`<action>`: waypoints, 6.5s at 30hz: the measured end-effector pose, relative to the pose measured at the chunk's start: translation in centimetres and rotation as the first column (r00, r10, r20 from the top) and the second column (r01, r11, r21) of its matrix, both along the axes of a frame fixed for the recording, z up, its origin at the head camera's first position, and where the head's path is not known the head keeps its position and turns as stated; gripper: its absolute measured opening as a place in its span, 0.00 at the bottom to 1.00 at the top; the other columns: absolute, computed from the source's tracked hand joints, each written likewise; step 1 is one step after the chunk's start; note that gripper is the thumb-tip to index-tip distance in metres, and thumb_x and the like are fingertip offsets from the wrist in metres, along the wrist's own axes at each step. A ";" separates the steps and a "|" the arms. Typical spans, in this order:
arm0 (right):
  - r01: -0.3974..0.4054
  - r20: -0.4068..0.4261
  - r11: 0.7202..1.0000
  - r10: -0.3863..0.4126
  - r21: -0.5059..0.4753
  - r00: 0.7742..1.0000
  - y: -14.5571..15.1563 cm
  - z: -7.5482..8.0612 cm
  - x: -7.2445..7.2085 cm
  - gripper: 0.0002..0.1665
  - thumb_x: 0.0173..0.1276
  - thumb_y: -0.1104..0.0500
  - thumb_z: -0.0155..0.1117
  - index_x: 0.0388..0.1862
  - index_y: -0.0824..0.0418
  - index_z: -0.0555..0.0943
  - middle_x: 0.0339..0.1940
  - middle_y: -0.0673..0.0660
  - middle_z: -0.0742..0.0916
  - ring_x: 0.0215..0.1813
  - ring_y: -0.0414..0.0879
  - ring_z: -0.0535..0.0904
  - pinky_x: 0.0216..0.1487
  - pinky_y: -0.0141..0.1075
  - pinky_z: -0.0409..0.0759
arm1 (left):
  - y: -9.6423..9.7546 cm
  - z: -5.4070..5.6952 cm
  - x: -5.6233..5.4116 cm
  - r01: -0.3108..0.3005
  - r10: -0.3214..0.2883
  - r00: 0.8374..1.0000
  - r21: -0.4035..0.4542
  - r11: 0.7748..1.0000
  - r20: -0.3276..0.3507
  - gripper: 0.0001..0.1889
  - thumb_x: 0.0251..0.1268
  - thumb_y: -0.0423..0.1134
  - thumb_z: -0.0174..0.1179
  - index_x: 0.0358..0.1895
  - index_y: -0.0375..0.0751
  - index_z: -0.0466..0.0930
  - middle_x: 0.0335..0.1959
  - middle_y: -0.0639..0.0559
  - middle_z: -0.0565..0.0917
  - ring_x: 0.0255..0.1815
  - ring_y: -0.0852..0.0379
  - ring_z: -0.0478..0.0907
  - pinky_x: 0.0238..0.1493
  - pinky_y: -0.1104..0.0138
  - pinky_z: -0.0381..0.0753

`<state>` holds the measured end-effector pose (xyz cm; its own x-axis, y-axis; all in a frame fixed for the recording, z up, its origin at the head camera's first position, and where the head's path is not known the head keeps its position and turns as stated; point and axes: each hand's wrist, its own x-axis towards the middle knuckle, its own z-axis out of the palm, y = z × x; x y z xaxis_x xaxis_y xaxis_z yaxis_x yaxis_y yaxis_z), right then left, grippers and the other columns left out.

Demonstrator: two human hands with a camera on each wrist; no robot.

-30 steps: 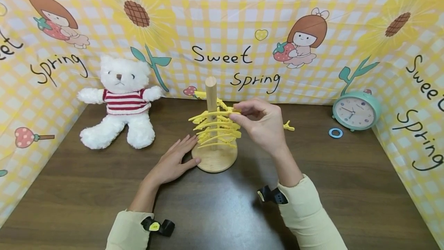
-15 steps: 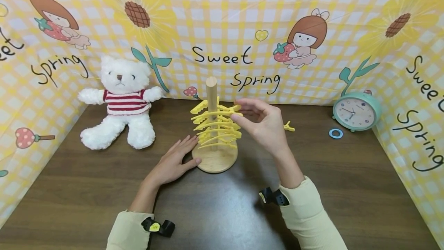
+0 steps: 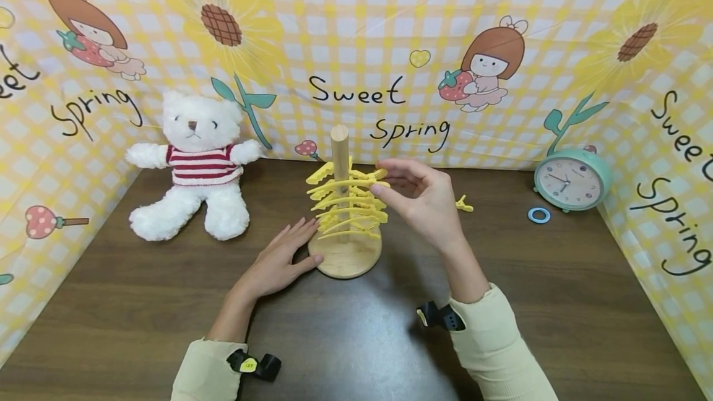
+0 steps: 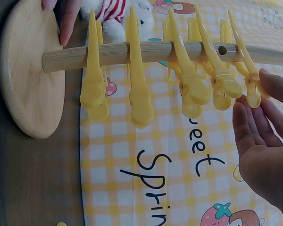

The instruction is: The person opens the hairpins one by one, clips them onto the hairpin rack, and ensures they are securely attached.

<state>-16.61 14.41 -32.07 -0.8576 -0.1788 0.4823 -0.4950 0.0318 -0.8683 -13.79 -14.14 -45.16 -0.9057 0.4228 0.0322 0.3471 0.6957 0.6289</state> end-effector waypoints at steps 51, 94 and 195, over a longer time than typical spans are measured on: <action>0.119 0.123 0.989 -0.128 0.082 0.984 6.5 -5.4 -3.2 0.18 0.70 0.67 0.68 0.55 0.74 0.82 0.50 0.61 0.88 0.50 0.41 0.85 0.52 0.28 0.81 | 0.0 -0.1 0.1 -0.004 0.004 1.000 0.013 1.000 -0.004 0.38 0.74 0.53 0.60 0.79 0.37 0.59 0.80 0.42 0.59 0.82 0.48 0.47 0.80 0.53 0.42; 0.085 0.436 0.879 -0.314 0.469 0.844 14.3 -8.9 -7.9 0.38 0.71 0.48 0.69 0.71 0.68 0.72 0.69 0.65 0.77 0.69 0.53 0.73 0.57 0.31 0.72 | 0.1 0.0 0.0 -0.013 0.013 1.000 0.011 1.000 -0.003 0.38 0.74 0.53 0.59 0.79 0.38 0.59 0.80 0.43 0.59 0.82 0.48 0.47 0.80 0.54 0.42; 0.492 -0.633 0.797 -0.187 0.349 0.751 7.4 0.9 -4.2 0.12 0.52 0.74 0.78 0.36 0.72 0.86 0.27 0.62 0.87 0.29 0.46 0.80 0.40 0.14 0.70 | 0.0 -0.1 0.0 -0.012 0.012 1.000 0.008 1.000 -0.005 0.39 0.74 0.54 0.59 0.79 0.38 0.59 0.80 0.43 0.59 0.82 0.49 0.47 0.80 0.53 0.43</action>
<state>-20.84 21.78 -31.14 -0.5198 -0.2591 0.8140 -0.7381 0.6160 -0.2753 -13.77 -14.14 -45.27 -0.9105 0.4116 0.0403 0.3420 0.6945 0.6330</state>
